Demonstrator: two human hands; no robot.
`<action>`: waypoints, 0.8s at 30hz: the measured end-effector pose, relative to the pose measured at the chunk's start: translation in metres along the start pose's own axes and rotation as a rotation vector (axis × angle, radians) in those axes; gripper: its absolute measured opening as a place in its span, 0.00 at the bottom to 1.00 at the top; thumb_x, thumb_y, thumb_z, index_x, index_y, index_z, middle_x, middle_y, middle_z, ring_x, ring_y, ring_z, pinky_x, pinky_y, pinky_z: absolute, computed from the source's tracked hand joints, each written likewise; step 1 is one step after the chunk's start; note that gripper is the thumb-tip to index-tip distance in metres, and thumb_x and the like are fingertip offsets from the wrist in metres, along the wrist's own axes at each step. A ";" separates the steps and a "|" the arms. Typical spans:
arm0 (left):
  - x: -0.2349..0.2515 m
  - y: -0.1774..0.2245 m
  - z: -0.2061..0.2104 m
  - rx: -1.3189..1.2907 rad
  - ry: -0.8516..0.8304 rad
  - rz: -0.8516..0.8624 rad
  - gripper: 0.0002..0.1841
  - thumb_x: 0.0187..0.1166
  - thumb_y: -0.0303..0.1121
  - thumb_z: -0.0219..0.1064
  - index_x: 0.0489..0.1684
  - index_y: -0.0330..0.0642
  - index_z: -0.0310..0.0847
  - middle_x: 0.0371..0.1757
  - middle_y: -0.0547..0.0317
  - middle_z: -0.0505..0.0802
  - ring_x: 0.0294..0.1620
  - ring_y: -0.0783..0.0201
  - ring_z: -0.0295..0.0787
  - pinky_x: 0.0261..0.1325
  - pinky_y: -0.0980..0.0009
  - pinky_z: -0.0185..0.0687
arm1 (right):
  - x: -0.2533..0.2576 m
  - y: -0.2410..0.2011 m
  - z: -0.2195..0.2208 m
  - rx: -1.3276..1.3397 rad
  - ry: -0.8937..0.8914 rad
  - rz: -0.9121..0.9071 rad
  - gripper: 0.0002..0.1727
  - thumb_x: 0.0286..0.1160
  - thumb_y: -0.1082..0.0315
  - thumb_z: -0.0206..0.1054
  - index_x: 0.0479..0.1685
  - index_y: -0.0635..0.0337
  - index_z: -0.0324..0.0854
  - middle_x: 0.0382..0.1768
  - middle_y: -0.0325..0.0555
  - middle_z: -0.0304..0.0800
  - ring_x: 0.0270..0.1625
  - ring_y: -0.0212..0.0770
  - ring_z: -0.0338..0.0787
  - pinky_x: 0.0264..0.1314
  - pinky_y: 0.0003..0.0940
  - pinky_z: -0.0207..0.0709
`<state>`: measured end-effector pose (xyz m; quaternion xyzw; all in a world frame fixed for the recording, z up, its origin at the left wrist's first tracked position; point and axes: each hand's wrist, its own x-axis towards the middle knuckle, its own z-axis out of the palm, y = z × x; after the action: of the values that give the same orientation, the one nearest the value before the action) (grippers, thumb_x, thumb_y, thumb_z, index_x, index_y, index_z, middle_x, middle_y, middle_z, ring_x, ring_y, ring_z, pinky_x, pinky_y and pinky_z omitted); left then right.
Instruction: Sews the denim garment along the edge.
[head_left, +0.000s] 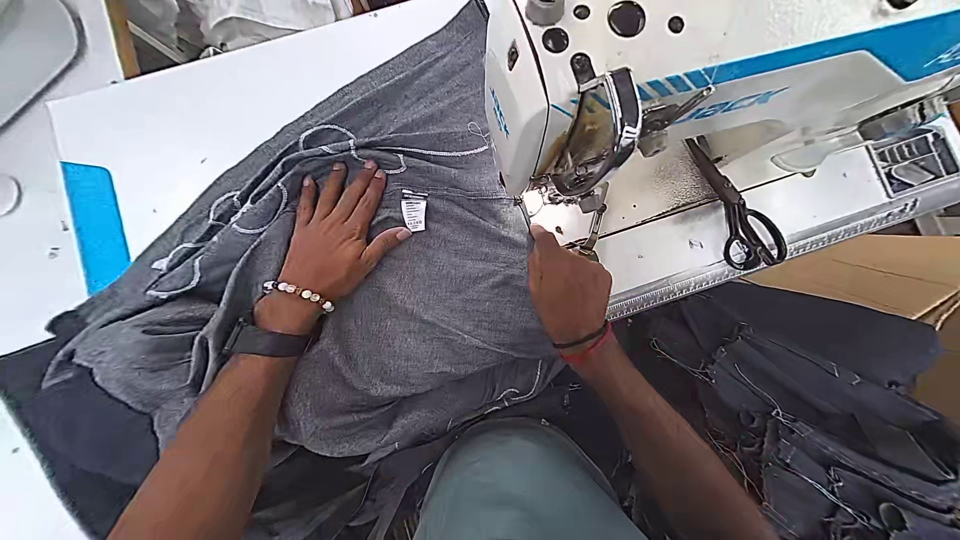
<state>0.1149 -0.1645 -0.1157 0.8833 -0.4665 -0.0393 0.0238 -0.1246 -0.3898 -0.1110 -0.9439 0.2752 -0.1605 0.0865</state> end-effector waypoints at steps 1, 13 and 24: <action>-0.001 0.002 0.001 0.004 0.001 -0.010 0.46 0.84 0.72 0.35 0.98 0.51 0.46 0.98 0.62 0.51 0.99 0.48 0.36 0.93 0.32 0.29 | 0.001 -0.002 -0.001 -0.019 -0.026 -0.005 0.20 0.84 0.66 0.57 0.69 0.56 0.86 0.18 0.45 0.85 0.16 0.48 0.84 0.13 0.43 0.70; -0.116 0.101 -0.050 0.090 0.254 -0.769 0.37 0.84 0.68 0.46 0.89 0.60 0.68 0.91 0.55 0.70 0.94 0.37 0.52 0.84 0.19 0.28 | 0.000 0.007 0.007 -0.012 0.042 -0.090 0.22 0.85 0.59 0.58 0.75 0.40 0.84 0.36 0.47 0.86 0.37 0.49 0.86 0.32 0.44 0.75; -0.067 -0.066 -0.020 0.032 -0.006 -0.502 0.55 0.70 0.83 0.44 0.98 0.60 0.44 0.97 0.42 0.51 0.91 0.20 0.42 0.69 0.08 0.47 | -0.036 0.013 0.005 -0.034 -0.157 -0.158 0.43 0.82 0.27 0.41 0.95 0.36 0.57 0.93 0.56 0.56 0.90 0.64 0.59 0.86 0.72 0.48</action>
<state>0.1333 -0.0721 -0.0980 0.9716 -0.2333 -0.0391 -0.0023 -0.1584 -0.3805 -0.1279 -0.9737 0.1950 -0.0875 0.0790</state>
